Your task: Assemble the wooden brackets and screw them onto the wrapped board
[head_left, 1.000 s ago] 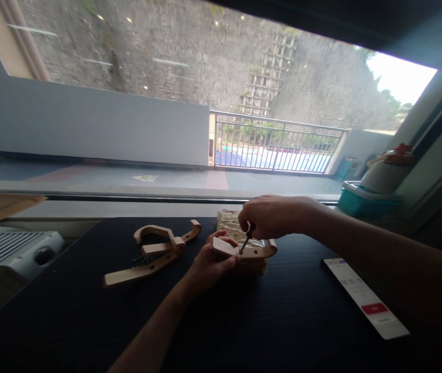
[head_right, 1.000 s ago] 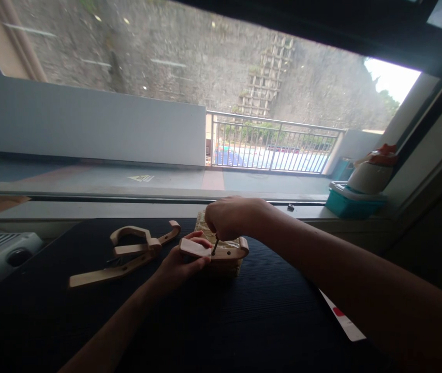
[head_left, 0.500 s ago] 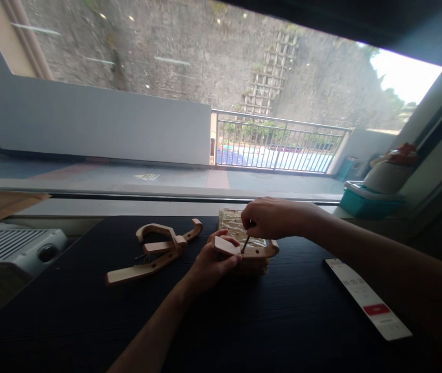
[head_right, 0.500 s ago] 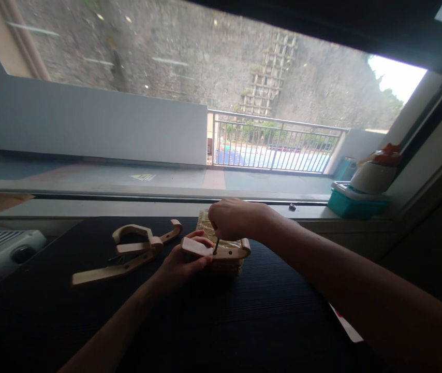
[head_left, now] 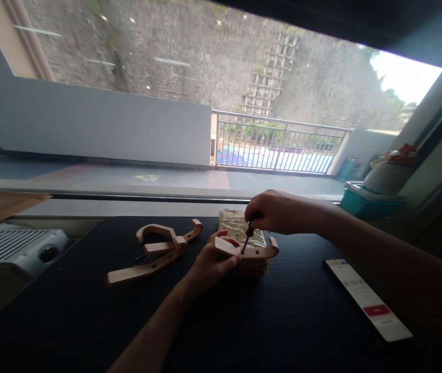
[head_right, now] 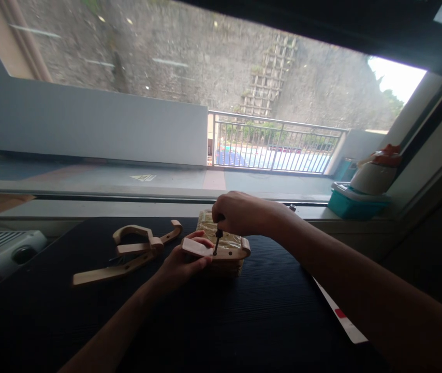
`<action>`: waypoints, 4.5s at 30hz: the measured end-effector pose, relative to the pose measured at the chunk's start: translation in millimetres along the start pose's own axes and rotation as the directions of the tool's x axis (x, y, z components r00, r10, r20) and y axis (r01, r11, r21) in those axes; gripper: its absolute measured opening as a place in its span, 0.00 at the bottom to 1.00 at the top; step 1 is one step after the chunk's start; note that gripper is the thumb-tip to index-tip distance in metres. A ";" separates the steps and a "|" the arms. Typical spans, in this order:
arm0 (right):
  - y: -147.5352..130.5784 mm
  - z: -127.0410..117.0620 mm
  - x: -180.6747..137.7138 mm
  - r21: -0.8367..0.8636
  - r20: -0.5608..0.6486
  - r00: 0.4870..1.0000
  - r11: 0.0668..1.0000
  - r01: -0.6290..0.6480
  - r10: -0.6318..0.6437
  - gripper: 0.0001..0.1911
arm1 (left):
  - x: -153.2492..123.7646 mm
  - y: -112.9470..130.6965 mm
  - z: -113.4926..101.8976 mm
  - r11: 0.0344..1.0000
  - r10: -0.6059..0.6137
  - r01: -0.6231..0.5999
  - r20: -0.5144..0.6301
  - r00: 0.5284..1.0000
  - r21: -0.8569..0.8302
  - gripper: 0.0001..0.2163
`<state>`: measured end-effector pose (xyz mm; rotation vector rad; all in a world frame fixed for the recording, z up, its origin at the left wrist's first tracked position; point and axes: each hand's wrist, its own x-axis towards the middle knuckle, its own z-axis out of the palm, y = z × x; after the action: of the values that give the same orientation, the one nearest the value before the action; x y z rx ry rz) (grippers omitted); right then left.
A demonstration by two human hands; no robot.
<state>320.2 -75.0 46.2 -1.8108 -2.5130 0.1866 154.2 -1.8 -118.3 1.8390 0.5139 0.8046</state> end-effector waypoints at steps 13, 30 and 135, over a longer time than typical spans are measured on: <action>1.1 -5.0 -4.9 -0.007 0.006 1.000 1.000 0.001 -0.001 0.12 | 0.1 1.8 0.1 0.999 -0.036 0.036 0.005 0.999 0.025 0.13; -1.5 -10.0 -4.4 -0.015 0.003 1.000 1.000 0.000 0.000 0.12 | -0.2 11.9 -6.9 0.992 -0.073 0.076 0.033 0.997 -0.104 0.21; -3.6 -4.8 0.2 -0.020 -0.006 0.997 0.996 -0.082 0.082 0.15 | -3.6 28.7 -21.9 0.982 -0.018 0.018 0.000 1.000 0.187 0.12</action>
<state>317.2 -75.6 51.3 -1.9211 -2.4477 0.1588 135.3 -1.4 -87.2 2.0038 0.6221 0.7635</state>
